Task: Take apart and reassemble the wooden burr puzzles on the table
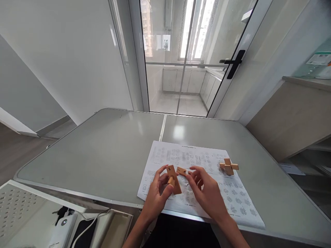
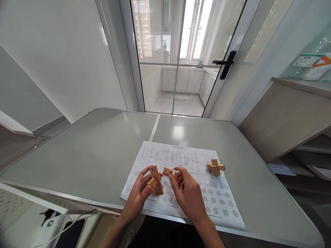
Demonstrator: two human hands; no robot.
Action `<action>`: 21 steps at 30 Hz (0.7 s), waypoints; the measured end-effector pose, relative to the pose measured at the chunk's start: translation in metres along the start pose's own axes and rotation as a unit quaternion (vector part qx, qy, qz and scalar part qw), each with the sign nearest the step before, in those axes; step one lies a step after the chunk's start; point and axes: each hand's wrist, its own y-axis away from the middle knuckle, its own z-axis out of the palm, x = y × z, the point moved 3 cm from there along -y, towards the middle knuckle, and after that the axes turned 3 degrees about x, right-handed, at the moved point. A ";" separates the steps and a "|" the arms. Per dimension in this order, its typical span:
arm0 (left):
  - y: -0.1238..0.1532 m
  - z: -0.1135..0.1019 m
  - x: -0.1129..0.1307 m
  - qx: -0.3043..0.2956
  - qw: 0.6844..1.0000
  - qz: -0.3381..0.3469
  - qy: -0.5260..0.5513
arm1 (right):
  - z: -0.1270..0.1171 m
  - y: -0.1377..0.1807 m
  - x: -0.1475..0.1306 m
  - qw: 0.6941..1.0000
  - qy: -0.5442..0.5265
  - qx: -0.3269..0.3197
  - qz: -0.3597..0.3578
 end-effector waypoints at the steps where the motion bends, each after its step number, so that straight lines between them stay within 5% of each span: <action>1: 0.000 0.000 0.000 0.003 1.000 -0.003 0.007 | 0.001 0.003 -0.009 0.998 -0.040 -0.024 -0.035; 7: 0.002 0.001 0.001 -0.005 1.000 -0.008 0.029 | 0.013 0.014 -0.039 0.985 -0.016 -0.131 -0.113; 21: 0.001 0.000 0.000 -0.003 1.000 -0.007 -0.001 | 0.020 0.011 -0.022 0.987 0.034 -0.107 -0.114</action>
